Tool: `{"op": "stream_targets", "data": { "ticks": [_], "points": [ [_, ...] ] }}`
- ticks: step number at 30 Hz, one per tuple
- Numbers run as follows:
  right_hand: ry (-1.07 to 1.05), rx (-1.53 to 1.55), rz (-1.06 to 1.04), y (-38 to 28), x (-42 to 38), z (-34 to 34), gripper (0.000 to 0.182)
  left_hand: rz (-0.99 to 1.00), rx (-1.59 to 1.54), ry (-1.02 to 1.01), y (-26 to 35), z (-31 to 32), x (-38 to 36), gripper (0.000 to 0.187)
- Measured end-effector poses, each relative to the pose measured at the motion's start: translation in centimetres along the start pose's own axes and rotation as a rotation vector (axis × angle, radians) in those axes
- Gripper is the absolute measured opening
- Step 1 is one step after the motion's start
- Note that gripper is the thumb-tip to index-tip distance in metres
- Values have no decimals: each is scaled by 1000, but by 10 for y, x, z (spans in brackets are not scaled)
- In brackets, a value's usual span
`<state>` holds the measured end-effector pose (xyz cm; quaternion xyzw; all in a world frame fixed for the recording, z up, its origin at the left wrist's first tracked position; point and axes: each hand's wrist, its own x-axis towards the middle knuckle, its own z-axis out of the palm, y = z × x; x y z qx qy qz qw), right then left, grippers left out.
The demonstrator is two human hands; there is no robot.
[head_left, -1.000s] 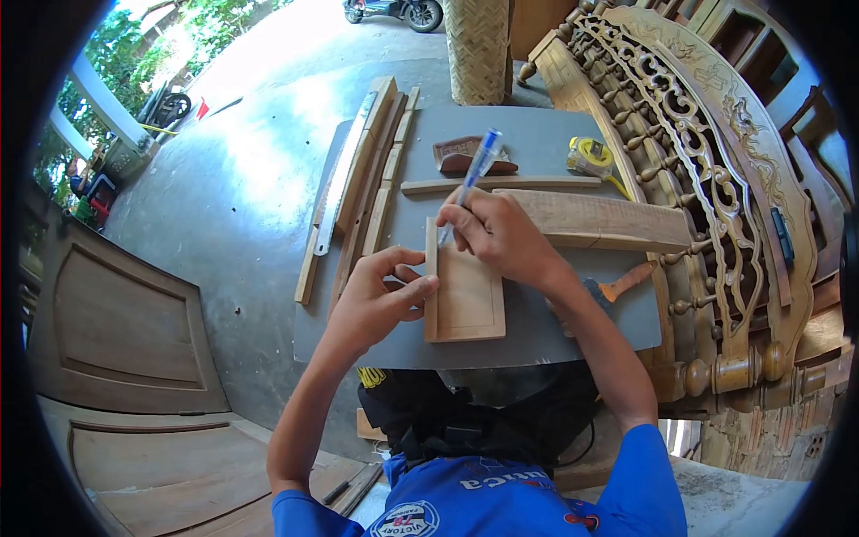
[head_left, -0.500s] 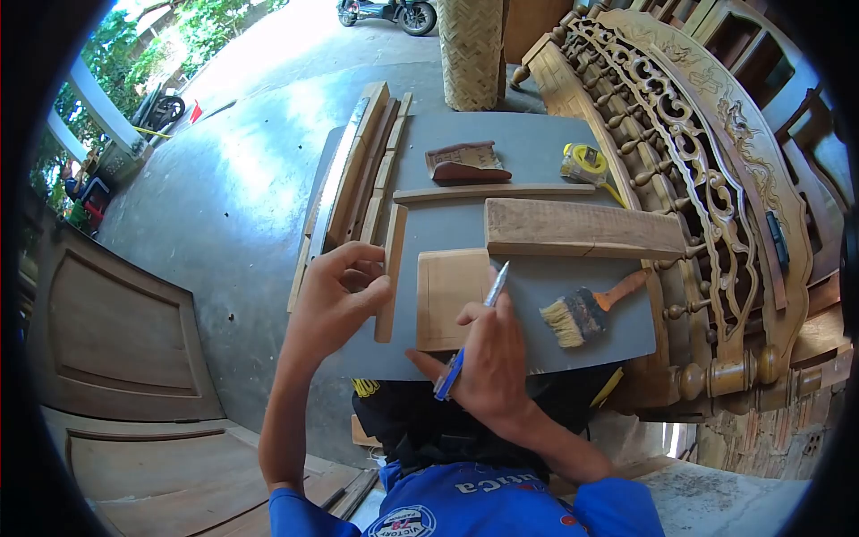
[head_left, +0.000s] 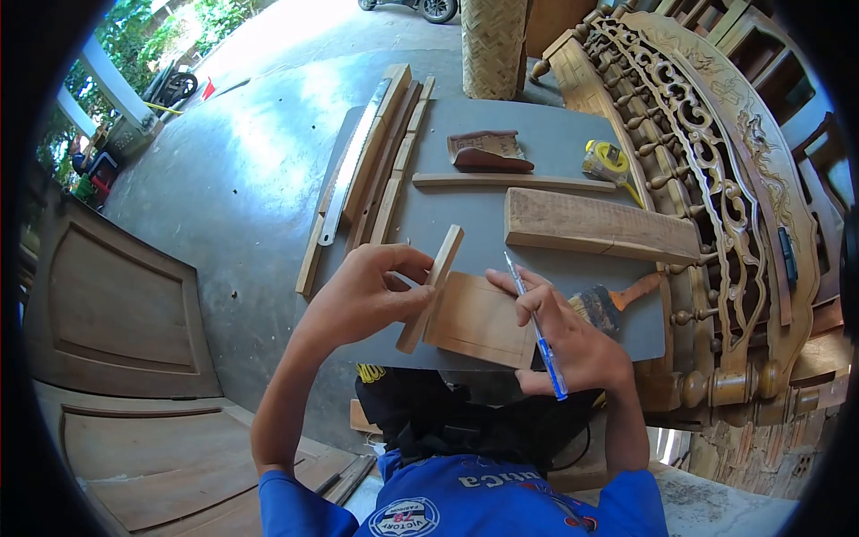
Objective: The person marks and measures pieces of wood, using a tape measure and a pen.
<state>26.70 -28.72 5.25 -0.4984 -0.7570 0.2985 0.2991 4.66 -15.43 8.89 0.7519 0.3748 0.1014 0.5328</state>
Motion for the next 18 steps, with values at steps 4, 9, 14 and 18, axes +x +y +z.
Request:
{"op": "stream_targets", "data": {
  "ticks": [4,9,14,18],
  "points": [
    [25,20,-25,3,-2,4,51,-23,-96,1,-6,2,-3,42],
    [38,-2,-47,4,-2,4,50,-13,-145,-2,-9,10,-4,44],
    [53,-32,-60,5,-3,7,48,-16,25,70,0,19,-6,36],
    [56,-25,-53,7,-4,7,48,-20,109,118,7,22,-7,29]
  ]
}}
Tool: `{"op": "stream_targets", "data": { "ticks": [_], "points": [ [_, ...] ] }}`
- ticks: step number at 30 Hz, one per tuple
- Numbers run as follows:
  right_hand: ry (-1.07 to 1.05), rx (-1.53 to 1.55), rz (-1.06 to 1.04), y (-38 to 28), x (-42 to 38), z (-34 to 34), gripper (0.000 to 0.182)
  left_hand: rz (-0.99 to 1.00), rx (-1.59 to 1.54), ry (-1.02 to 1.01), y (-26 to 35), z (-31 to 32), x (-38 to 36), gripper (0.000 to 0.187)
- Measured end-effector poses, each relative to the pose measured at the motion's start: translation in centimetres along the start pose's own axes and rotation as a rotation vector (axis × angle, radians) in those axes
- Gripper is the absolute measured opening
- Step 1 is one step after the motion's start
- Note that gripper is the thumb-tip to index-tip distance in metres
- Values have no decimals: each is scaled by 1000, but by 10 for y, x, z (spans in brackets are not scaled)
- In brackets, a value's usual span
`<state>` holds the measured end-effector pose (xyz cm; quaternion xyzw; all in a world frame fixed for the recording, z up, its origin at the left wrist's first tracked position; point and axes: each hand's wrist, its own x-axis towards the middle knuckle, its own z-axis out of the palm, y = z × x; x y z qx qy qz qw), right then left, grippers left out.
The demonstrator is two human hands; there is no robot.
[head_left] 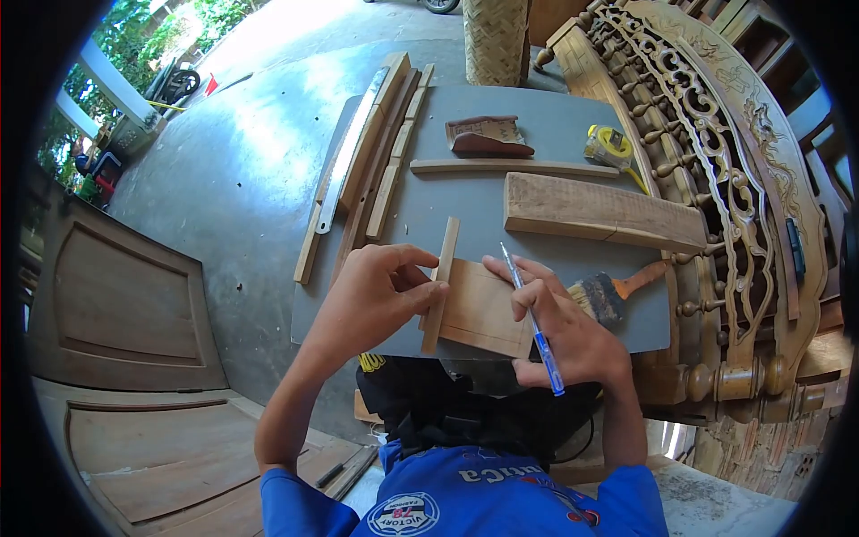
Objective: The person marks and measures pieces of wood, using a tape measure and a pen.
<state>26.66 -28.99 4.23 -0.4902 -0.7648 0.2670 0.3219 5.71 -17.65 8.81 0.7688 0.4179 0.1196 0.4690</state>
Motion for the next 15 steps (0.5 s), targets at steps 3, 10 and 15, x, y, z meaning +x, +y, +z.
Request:
{"op": "stream_targets", "data": {
  "ticks": [3,10,15],
  "points": [
    [8,-7,-26,2,0,1,49,8,49,14,3,3,-2,28],
    [18,-9,-36,2,-1,1,49,15,101,40,8,6,-4,28],
    [9,-8,-7,4,-3,2,49,-8,71,9,4,4,1,29]
  ]
}}
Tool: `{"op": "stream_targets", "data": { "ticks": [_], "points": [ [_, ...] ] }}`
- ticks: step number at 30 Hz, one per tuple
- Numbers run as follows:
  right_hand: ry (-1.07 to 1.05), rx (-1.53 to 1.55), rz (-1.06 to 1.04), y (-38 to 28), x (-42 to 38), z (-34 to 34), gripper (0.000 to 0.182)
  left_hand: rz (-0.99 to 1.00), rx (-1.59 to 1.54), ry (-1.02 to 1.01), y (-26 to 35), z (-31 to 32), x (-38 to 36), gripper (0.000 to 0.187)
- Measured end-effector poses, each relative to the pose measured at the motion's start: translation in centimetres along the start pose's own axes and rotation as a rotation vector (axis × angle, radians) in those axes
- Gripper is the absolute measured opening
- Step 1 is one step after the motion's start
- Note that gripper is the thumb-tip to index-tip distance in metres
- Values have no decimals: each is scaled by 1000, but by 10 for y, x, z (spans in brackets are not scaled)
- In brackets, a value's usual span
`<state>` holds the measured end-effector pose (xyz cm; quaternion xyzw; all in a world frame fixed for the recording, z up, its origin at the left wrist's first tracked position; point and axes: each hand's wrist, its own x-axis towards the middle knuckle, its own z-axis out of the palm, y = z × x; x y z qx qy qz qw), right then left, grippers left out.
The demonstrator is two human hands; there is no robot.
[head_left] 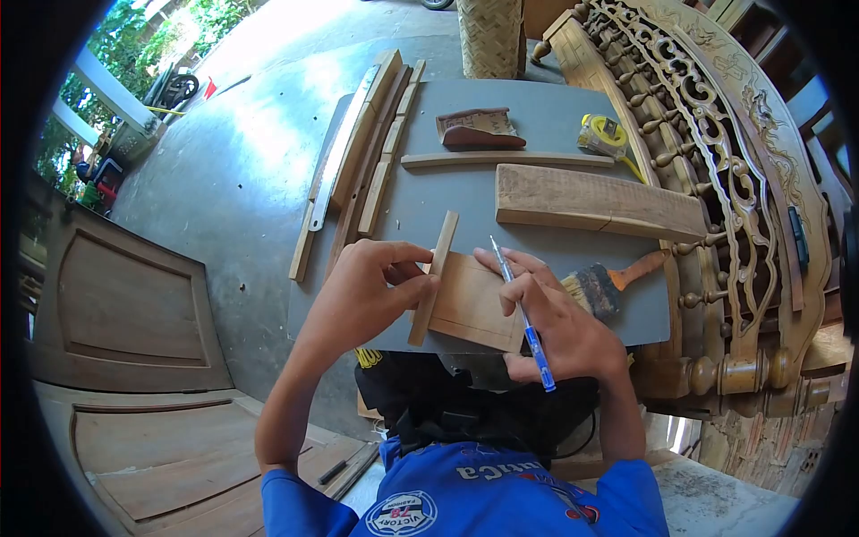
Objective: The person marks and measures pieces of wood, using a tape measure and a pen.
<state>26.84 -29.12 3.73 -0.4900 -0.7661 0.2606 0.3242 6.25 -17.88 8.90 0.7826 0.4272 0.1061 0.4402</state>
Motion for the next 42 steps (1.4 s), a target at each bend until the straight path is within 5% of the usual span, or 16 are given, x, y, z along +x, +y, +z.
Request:
{"op": "stream_targets", "data": {
  "ticks": [42],
  "points": [
    [112,98,-47,-2,8,-4,41,-45,-156,-77,-4,-4,7,35]
  ]
}}
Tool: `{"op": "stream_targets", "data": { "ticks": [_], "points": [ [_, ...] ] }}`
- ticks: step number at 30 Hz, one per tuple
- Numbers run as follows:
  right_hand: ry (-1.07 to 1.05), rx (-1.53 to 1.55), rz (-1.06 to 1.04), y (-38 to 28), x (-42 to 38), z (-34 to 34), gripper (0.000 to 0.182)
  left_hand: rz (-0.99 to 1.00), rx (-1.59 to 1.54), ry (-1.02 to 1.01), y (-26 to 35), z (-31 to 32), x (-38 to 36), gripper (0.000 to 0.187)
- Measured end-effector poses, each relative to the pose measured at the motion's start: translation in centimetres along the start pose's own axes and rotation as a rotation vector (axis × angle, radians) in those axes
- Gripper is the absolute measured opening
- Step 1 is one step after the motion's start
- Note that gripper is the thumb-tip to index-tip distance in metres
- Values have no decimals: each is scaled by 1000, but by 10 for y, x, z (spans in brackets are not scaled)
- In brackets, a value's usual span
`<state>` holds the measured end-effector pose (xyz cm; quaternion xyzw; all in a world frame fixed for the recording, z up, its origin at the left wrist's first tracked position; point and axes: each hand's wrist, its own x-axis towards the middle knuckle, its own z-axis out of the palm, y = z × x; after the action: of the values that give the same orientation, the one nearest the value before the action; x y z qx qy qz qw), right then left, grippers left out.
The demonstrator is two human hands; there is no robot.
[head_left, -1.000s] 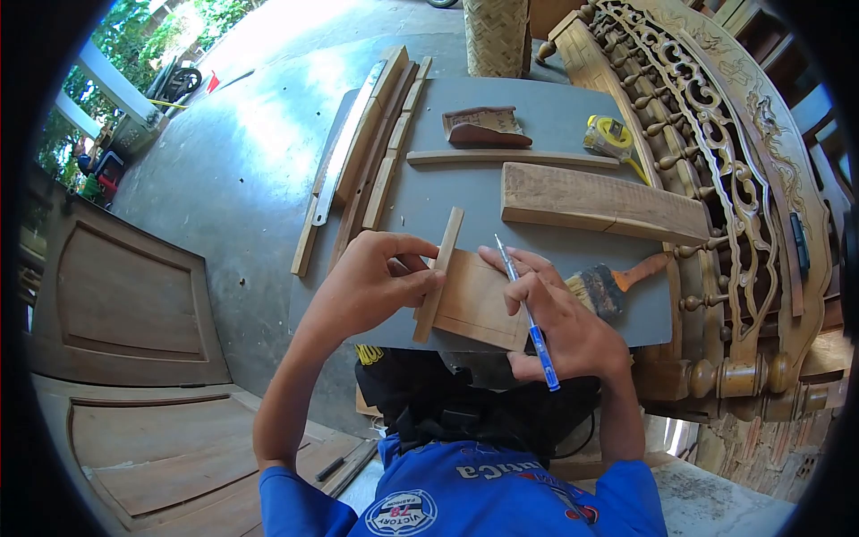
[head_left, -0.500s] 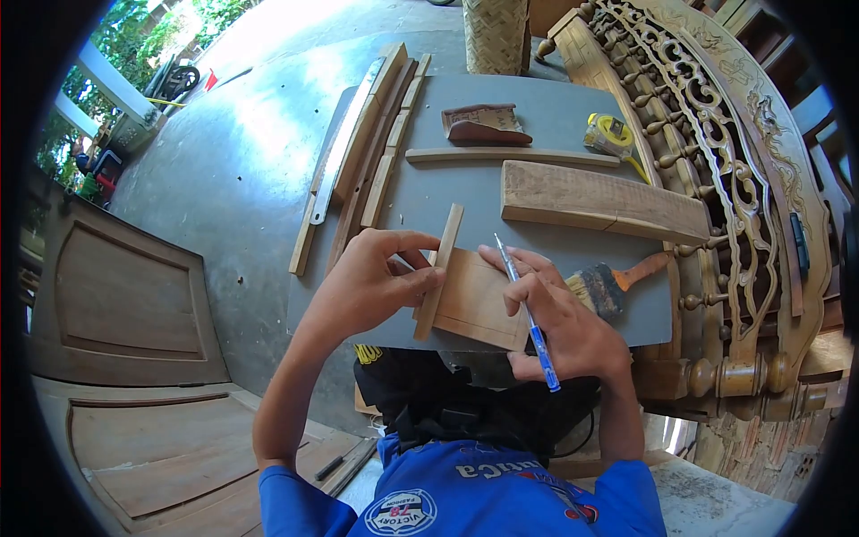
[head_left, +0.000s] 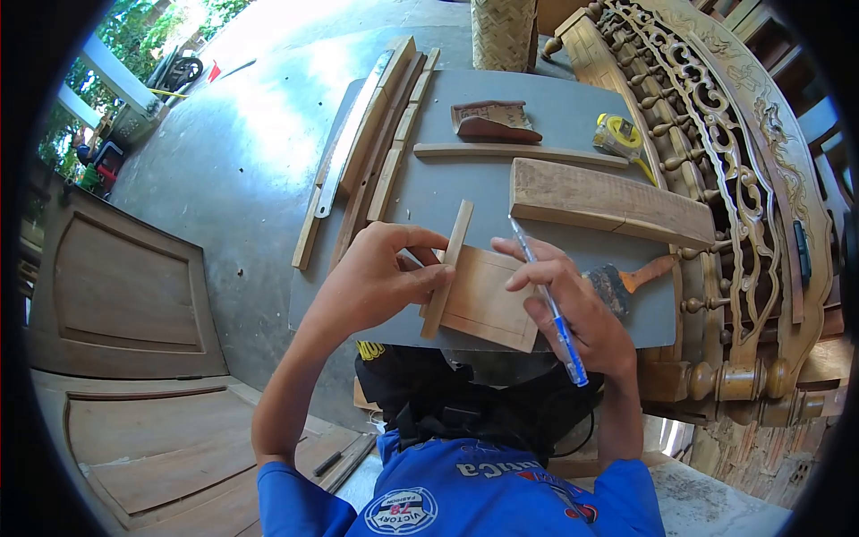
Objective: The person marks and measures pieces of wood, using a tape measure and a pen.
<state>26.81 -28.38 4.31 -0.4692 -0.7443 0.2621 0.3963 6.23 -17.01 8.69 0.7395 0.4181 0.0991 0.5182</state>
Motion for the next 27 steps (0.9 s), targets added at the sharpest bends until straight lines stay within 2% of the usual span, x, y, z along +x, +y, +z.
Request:
{"op": "stream_targets", "data": {
  "ticks": [3,6,9,27],
  "points": [
    [67,123,103,-5,2,6,48,14,-12,-12,-1,-1,0,34],
    [31,-125,86,-9,3,15,58,12,-11,-2,0,-1,0,33],
    [19,-77,134,-7,2,16,65,18,-4,-9,-1,-1,0,32],
    [-34,-65,100,-7,6,10,60,25,-71,-8,-1,-1,0,30]
  ]
}}
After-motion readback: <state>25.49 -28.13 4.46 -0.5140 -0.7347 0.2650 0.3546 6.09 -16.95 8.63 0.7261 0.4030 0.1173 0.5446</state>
